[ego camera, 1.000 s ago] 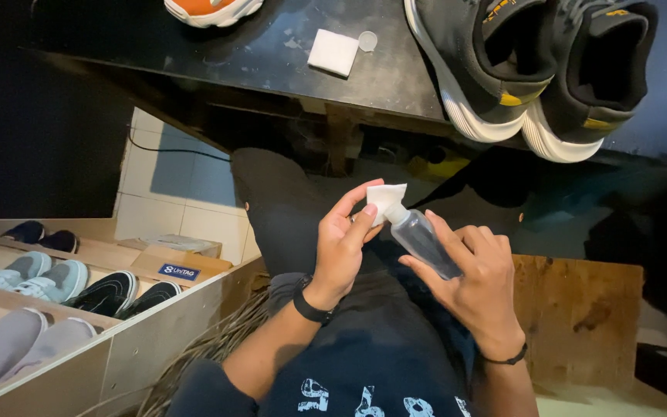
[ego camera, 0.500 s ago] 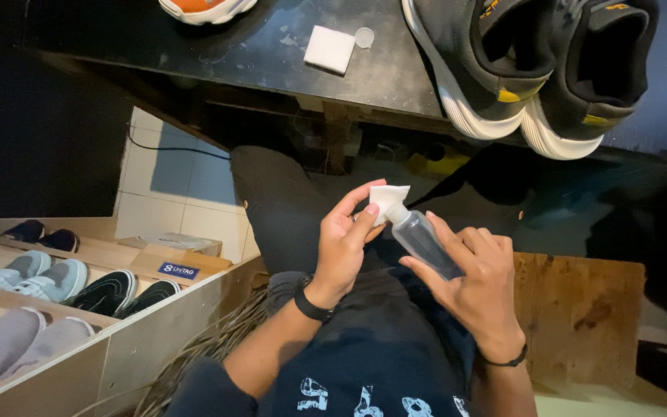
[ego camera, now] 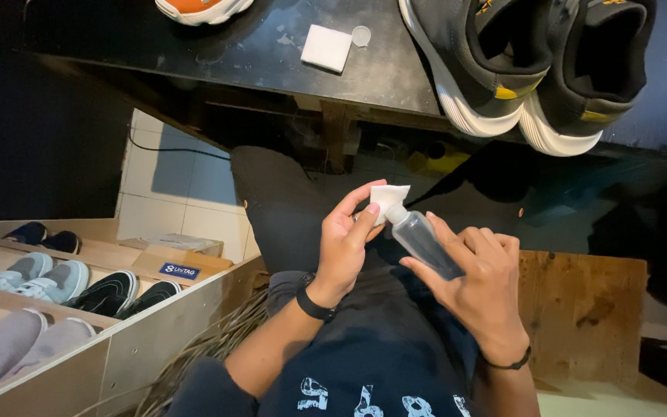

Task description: The person removes the insole from a grey sneaker, wipes the insole with a white cloth, and places it back into the shoe. The person then sprays a liquid from a bottle onto the cloth and wipes the inside of the sneaker.

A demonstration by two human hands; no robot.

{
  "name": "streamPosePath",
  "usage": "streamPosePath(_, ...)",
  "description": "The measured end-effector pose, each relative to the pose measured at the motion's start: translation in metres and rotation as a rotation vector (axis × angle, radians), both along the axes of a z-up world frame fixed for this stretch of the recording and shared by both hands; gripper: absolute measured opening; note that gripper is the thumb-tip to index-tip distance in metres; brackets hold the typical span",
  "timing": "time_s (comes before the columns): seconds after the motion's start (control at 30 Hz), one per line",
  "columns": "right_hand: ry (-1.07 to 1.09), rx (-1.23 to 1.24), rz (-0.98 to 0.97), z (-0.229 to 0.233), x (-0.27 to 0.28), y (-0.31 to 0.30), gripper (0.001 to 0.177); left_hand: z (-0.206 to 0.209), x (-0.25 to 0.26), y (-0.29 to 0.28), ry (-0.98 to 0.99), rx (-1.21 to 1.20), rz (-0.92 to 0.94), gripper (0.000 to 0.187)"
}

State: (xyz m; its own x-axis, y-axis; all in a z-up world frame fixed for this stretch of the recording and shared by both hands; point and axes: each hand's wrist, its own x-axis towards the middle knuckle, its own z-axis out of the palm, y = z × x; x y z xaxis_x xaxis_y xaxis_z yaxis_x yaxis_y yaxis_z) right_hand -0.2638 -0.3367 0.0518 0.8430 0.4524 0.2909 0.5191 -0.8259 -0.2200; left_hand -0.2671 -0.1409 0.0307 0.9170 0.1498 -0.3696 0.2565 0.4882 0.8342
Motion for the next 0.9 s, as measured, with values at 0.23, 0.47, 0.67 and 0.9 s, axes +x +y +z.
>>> streamPosePath(0.23,-0.014,-0.016,-0.008,0.002,-0.001,0.000,0.061,-0.008,0.000,-0.002,0.029,-0.010,-0.006,0.042)
streamPosePath(0.47,-0.005,-0.025,-0.015,0.003,-0.001,0.000,0.059,-0.006,0.001,-0.002,0.038,-0.032,0.004,0.043)
streamPosePath(0.67,-0.003,-0.017,-0.021,0.000,-0.001,0.000,0.060,-0.011,0.000,-0.003,0.030,-0.048,0.007,0.043)
streamPosePath(0.9,0.018,-0.017,-0.016,-0.002,-0.001,-0.001,0.062,-0.003,0.001,-0.001,0.042,-0.036,-0.002,0.044)
